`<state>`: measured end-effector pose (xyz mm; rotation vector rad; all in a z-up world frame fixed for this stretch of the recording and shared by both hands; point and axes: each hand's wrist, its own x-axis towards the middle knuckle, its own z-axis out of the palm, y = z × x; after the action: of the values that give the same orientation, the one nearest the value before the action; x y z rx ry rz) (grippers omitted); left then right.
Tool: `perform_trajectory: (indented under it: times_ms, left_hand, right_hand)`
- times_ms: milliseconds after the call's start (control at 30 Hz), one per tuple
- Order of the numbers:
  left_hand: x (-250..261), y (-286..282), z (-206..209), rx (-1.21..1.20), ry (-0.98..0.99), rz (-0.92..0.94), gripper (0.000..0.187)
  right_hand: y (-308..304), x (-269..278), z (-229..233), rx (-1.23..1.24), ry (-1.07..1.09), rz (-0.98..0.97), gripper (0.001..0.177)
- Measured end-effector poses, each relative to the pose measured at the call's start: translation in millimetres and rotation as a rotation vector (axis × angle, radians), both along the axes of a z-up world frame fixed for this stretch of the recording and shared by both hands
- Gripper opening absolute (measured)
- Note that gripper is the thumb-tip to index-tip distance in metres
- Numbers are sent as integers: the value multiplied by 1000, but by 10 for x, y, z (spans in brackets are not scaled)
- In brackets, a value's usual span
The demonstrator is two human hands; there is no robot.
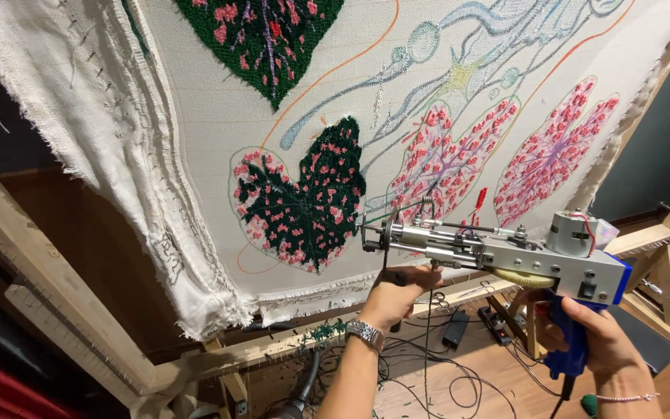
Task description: Using an electric tufting gun to create colorful patterns on a canvas stretched over a wooden frame.
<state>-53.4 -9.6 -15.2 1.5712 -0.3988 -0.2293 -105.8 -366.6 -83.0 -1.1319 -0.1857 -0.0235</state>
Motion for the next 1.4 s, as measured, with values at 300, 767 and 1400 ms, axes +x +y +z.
perform_trajectory:
  times_ms: [300, 767, 1400]
  left_hand:
    - [227, -19, -295, -304, 45, -130, 30]
    - [609, 1006, 348, -666, -135, -79, 39]
    - [238, 3613, -114, -653, -346, 513, 34]
  right_hand:
    - [260, -197, 878, 129, -197, 421, 76]
    - [1902, 597, 426, -841, 32, 876, 15]
    - [535, 1859, 835, -1507, -410, -673, 42]
